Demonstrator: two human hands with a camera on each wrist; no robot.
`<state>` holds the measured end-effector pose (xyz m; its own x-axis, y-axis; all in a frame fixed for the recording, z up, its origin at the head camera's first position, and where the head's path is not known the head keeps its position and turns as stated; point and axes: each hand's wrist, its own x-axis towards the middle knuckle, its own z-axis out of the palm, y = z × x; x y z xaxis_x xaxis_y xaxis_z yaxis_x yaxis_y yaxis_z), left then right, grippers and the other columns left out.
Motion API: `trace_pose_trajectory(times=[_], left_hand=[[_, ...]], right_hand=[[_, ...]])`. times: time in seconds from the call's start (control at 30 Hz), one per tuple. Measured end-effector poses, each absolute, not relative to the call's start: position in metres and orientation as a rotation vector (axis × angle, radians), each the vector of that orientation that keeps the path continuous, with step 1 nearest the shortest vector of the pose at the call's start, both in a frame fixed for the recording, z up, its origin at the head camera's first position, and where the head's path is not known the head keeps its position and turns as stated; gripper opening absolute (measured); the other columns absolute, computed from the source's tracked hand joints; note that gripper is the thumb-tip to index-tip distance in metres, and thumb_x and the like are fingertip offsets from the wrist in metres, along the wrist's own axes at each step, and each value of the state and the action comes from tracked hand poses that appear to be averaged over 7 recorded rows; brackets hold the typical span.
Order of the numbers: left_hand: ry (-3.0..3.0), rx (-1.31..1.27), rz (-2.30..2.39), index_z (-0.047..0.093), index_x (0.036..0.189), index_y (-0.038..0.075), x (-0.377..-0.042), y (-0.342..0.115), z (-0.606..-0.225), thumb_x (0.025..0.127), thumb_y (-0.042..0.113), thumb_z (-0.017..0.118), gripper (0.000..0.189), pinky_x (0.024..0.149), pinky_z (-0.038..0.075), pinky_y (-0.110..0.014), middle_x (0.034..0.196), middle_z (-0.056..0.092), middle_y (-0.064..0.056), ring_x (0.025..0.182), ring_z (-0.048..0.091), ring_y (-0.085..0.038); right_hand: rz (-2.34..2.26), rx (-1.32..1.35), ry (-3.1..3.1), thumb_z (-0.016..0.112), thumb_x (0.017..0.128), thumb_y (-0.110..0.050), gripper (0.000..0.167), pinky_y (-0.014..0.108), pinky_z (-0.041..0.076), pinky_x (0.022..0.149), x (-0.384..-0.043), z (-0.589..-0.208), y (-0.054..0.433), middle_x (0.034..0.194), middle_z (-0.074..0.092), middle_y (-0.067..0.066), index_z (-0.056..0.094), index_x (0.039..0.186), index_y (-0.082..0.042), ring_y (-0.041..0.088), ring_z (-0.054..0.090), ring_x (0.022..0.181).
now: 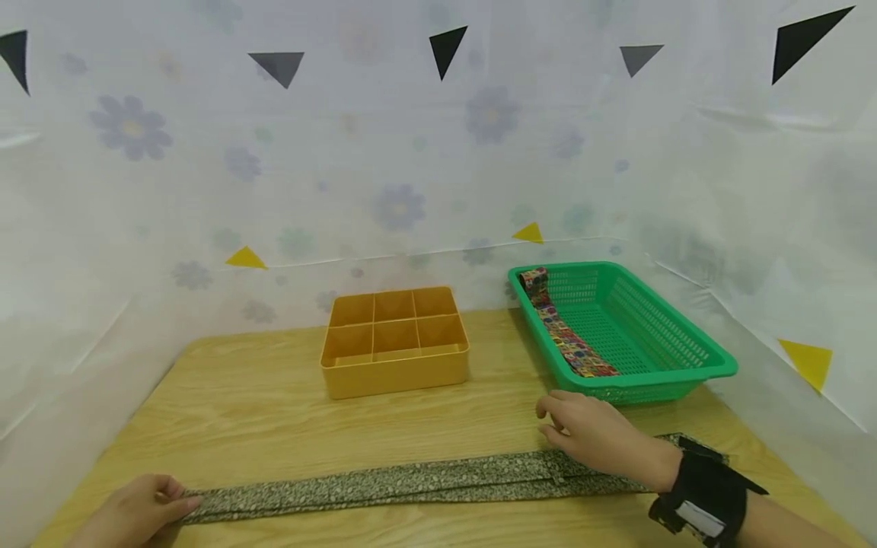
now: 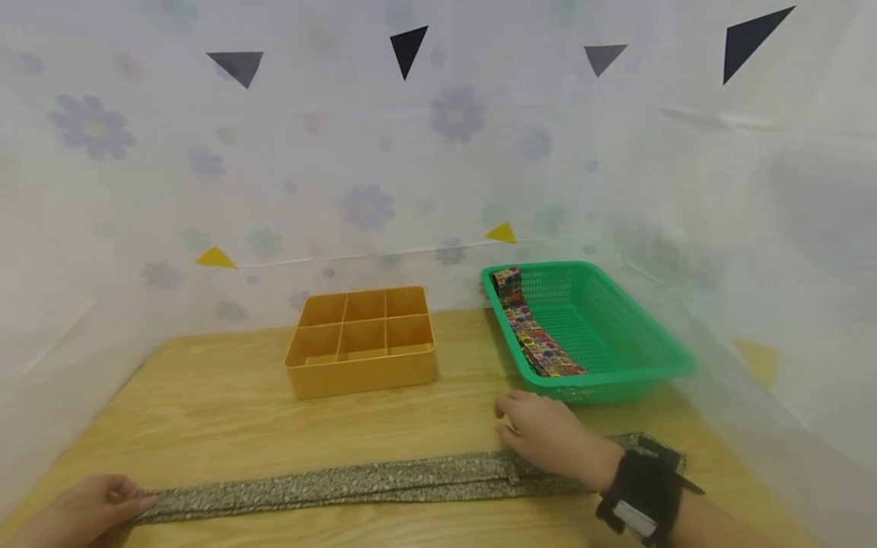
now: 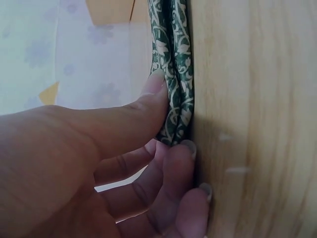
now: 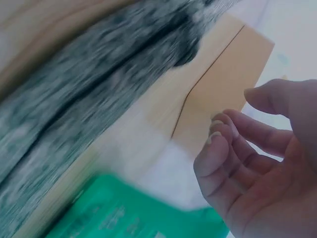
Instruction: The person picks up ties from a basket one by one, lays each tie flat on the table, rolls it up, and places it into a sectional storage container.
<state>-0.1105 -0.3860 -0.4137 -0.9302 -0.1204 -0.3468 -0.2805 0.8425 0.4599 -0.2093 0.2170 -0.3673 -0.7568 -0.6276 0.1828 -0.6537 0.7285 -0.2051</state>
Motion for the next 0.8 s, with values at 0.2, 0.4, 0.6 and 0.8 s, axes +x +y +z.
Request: trace_pose_trajectory(times=[0.2, 0.4, 0.6, 0.8], left_hand=[[2.779, -0.284, 0.678, 0.061, 0.096, 0.002, -0.105, -0.38, -0.408, 0.093, 0.048, 0.063, 0.046, 0.068, 0.041, -0.034, 0.086, 0.056, -0.002, 0.08, 0.049, -0.018], [2.761, -0.304, 0.694, 0.06, 0.102, -0.002, -0.107, -0.386, -0.411, 0.091, 0.054, 0.063, 0.058, 0.072, 0.046, -0.038, 0.098, 0.06, -0.007, 0.087, 0.053, -0.019], [2.74, -0.29, 0.675, 0.063, 0.105, -0.007, -0.11, -0.396, -0.415, 0.092, 0.054, 0.063, 0.062, 0.075, 0.051, -0.043, 0.098, 0.066, -0.002, 0.09, 0.06, -0.02], [2.718, -0.291, 0.693, 0.064, 0.104, -0.006, -0.112, -0.396, -0.421, 0.092, 0.054, 0.062, 0.061, 0.073, 0.052, -0.042, 0.093, 0.066, 0.0, 0.087, 0.061, -0.018]], right_hand=[[0.392, 1.186, -2.735, 0.067, 0.094, -0.018, 0.01, 0.018, 0.036, 0.053, -0.213, -0.373, 0.184, 0.086, 0.056, -0.006, 0.065, 0.103, -0.013, -0.003, 0.042, 0.063], [0.342, 1.294, -2.657, 0.066, 0.095, -0.02, 0.011, 0.017, 0.04, 0.056, -0.216, -0.377, 0.152, 0.085, 0.058, -0.004, 0.066, 0.103, -0.012, -0.002, 0.048, 0.066], [0.364, 1.397, -2.586, 0.062, 0.099, -0.021, 0.014, 0.015, 0.043, 0.06, -0.22, -0.371, 0.106, 0.096, 0.064, 0.002, 0.065, 0.107, -0.01, 0.001, 0.051, 0.069], [0.371, 1.434, -2.578, 0.059, 0.1, -0.023, 0.017, 0.012, 0.043, 0.061, -0.223, -0.362, 0.06, 0.097, 0.063, 0.0, 0.066, 0.11, -0.012, 0.001, 0.053, 0.07]])
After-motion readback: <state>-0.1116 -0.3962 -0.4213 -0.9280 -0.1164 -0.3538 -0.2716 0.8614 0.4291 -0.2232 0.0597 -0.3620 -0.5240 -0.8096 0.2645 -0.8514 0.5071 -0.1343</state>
